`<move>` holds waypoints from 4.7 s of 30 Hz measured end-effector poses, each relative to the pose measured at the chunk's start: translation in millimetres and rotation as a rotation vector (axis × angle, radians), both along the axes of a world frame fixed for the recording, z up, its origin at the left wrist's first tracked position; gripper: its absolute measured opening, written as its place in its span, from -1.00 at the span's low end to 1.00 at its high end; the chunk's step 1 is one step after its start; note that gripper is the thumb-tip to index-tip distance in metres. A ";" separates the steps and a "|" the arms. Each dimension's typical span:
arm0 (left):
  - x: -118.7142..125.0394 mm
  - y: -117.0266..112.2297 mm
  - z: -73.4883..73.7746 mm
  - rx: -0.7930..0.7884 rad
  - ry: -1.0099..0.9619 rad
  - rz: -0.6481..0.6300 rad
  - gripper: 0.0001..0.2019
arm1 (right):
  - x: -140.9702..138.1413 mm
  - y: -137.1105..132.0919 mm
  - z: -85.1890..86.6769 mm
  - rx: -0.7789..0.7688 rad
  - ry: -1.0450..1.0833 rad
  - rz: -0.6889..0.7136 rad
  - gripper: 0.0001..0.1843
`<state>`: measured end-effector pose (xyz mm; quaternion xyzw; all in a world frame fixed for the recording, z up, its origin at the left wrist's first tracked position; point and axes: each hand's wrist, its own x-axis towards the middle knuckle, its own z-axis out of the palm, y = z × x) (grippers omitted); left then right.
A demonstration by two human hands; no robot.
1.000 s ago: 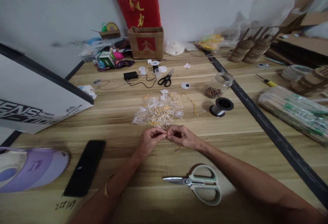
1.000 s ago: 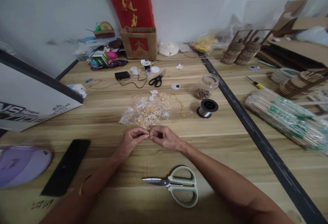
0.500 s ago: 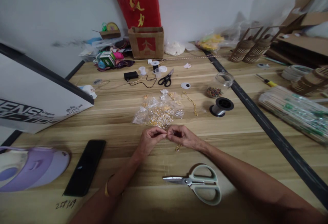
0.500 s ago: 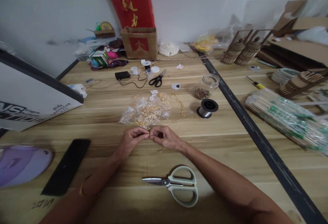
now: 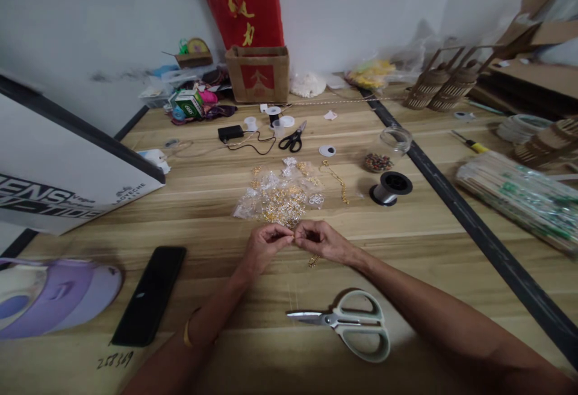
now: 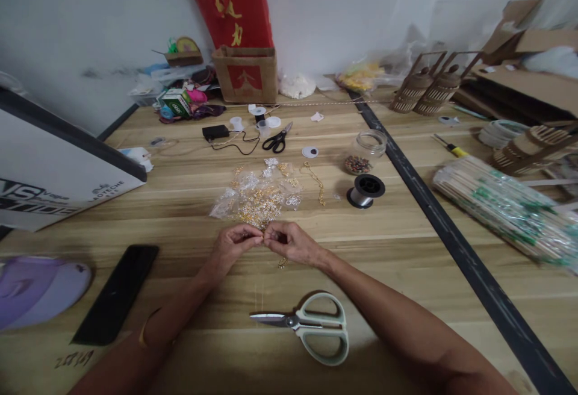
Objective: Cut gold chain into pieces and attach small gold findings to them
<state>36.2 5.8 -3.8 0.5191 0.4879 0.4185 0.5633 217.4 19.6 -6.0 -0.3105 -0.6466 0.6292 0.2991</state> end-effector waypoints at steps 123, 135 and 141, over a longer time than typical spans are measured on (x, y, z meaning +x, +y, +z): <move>1.5 1.1 3.4 -0.051 -0.008 0.003 -0.89 | 0.9 0.7 1.6 -0.007 -0.037 0.006 -0.74; -0.3 0.6 1.5 -0.028 0.012 -0.033 -0.88 | 1.0 1.1 1.1 -0.018 -0.036 0.002 -0.77; 0.5 0.2 2.8 -0.041 -0.006 -0.034 -0.89 | 0.8 1.0 1.0 -0.018 -0.025 -0.003 -0.75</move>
